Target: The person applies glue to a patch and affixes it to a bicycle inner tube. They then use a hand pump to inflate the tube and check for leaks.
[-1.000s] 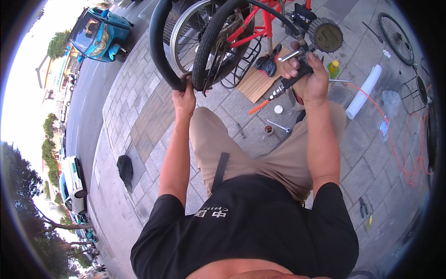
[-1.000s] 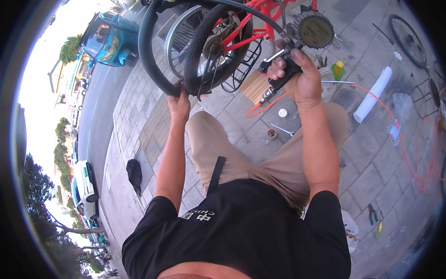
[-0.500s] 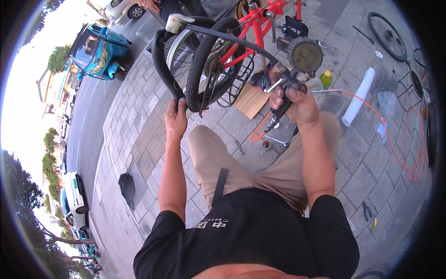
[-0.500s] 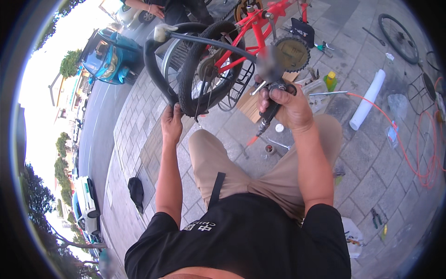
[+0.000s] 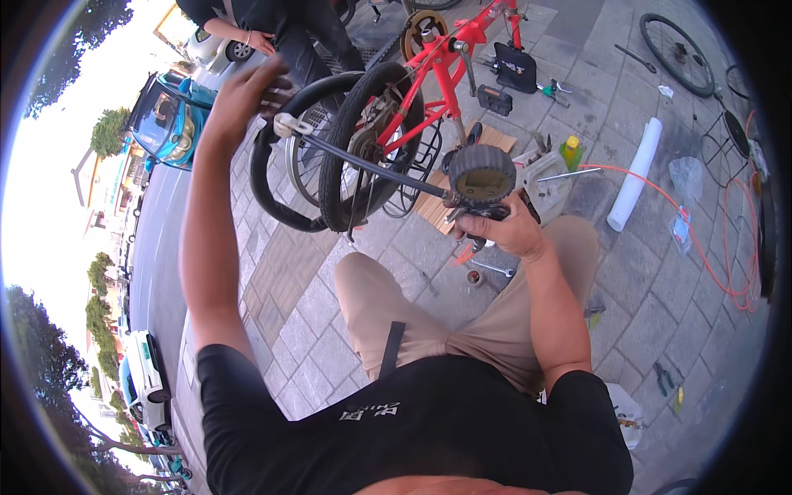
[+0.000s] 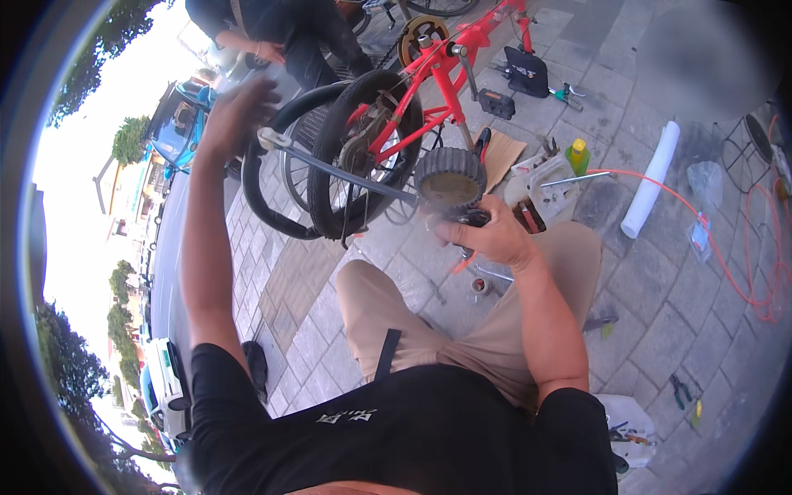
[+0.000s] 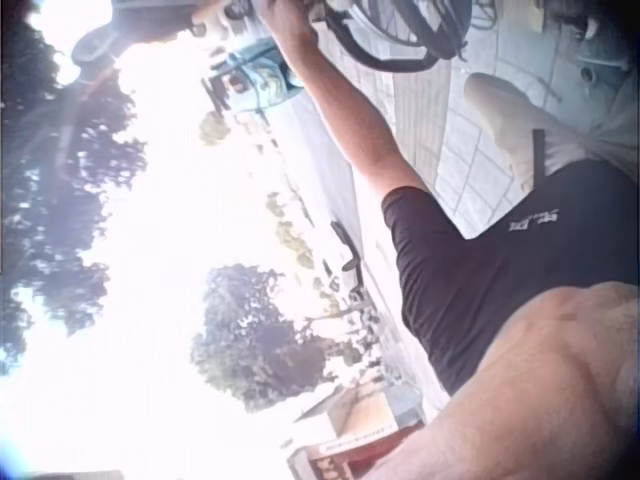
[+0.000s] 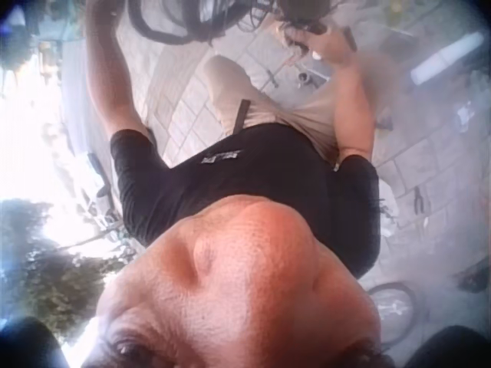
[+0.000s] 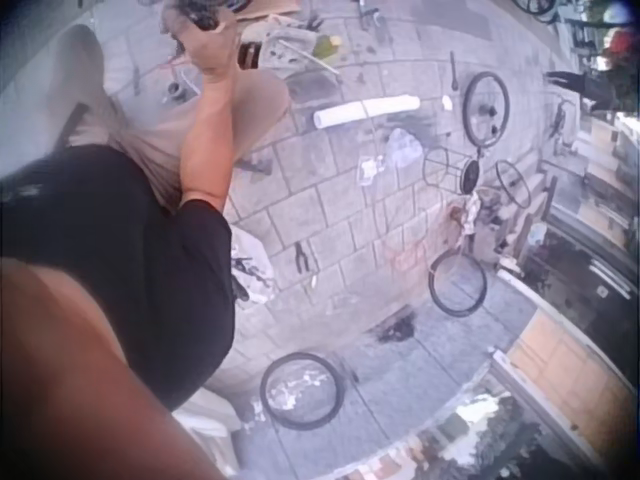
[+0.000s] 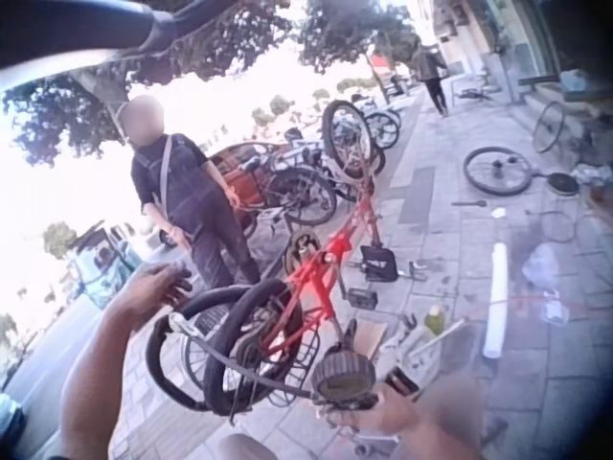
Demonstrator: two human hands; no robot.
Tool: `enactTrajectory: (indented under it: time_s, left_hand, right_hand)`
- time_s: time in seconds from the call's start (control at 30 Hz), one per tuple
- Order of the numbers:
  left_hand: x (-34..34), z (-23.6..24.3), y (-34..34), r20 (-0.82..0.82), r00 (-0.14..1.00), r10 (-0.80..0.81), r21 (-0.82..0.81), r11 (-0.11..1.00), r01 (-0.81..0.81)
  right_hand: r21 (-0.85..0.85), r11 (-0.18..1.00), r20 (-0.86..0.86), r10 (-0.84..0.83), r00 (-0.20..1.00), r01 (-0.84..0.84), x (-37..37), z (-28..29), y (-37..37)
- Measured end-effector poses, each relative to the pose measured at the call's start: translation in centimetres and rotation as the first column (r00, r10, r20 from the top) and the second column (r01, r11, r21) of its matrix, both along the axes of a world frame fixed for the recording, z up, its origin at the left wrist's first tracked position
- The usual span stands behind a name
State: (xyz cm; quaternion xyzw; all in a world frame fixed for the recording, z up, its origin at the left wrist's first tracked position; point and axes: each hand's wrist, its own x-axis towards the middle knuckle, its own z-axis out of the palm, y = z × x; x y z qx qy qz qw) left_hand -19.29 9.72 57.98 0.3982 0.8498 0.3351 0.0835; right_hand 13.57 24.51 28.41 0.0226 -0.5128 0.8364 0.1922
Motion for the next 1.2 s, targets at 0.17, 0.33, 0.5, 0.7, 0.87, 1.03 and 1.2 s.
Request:
enactTrajectory:
  time_s: [0.17, 0.33, 0.5, 0.7, 0.87, 1.03, 1.2]
  left_hand:
    - [-0.5, 0.2, 11.3, -0.228, 0.931, -0.285, -0.768, 0.641, 0.008]
    - [0.0, -0.8, 15.1, -0.075, 0.926, -0.37, -0.84, 0.524, 0.141]
    - [-3.1, -2.2, 15.5, -0.056, 0.929, -0.365, -0.818, 0.551, 0.167]
    - [-4.9, -3.1, 14.8, -0.218, 0.766, -0.605, -0.803, 0.557, 0.213]
    - [-6.3, -2.8, 13.1, -0.618, 0.631, -0.468, -0.441, 0.872, 0.214]
    - [1.1, 2.4, 6.7, -0.266, 0.941, -0.208, -0.056, 0.978, 0.201]
    - [-0.5, -4.0, -7.0, -0.245, 0.97, 0.011, 0.191, 0.981, 0.037]
  right_hand:
    - [-0.081, 0.992, 0.091, 0.101, 0.991, -0.094, 0.3, 0.2, 0.7]
    - [-0.069, 0.997, 0.175, 0.035, 0.984, -0.023, 1.2, 0.4, 1.0]
    - [-0.07, 0.998, 0.164, 0.005, 0.986, 0.006, 1.7, 0.8, 1.6]
    - [-0.073, 0.996, 0.253, 0.059, 0.966, -0.042, 1.6, 1.0, 1.9]
    - [-0.017, 1.0, 0.147, -0.008, 0.989, 0.011, 0.3, 0.1, 1.0]
    - [-0.23, 0.972, -0.011, -0.048, 0.999, 0.044, -0.3, 0.6, -0.2]
    - [-0.269, 0.963, -0.085, -0.023, 0.996, -0.001, -1.4, 0.8, -1.8]
